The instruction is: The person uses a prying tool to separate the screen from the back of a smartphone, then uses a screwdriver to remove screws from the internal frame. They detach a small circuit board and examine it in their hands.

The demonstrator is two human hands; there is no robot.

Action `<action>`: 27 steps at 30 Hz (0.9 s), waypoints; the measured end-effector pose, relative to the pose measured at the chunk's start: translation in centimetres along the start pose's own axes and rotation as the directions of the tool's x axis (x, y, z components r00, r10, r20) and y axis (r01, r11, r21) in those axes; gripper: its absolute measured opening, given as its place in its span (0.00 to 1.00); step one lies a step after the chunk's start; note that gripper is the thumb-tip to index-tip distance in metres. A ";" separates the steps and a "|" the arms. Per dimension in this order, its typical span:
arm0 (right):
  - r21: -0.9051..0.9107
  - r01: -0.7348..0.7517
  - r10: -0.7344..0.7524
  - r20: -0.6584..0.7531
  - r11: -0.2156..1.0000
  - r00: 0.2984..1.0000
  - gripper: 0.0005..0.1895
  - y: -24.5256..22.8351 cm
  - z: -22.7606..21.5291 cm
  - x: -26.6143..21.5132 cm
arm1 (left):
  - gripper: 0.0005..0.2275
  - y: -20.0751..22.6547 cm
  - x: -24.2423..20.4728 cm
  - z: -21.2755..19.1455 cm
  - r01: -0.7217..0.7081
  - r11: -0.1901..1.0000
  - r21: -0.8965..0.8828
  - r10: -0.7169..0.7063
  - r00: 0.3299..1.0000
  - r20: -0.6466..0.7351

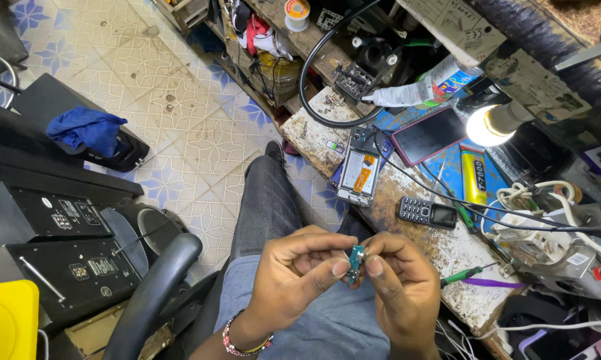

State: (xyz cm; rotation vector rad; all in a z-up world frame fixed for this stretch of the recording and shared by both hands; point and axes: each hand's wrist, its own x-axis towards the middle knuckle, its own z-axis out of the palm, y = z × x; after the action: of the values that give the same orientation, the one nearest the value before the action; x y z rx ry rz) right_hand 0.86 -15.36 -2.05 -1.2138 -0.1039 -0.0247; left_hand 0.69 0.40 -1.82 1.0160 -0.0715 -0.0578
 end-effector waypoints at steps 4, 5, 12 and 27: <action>0.018 -0.006 0.005 0.032 1.000 0.999 0.11 -0.6 0.3 0.3 | 0.12 0.4 -0.1 0.3 -0.050 0.999 0.012 0.049 0.998 0.026; 0.017 -0.010 0.009 0.030 1.000 0.999 0.11 -0.6 0.3 0.3 | 0.12 0.5 -0.2 0.3 -0.046 0.999 0.011 0.046 0.999 0.023; -0.015 -0.009 0.010 0.044 1.000 0.999 0.11 -0.6 0.1 0.3 | 0.11 0.9 -0.2 0.5 -0.073 0.978 0.196 0.071 0.997 0.018; -0.131 0.023 -0.015 0.062 0.991 0.998 0.12 -1.1 -0.1 0.1 | 0.11 1.2 -0.5 0.6 -0.040 0.969 0.245 0.041 0.999 0.000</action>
State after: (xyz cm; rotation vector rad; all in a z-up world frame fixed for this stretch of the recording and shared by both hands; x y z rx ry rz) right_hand 0.84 -15.89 -1.02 -1.3456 -0.1695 -0.0113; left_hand 0.13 0.57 -0.46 1.2612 -0.0971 -0.0087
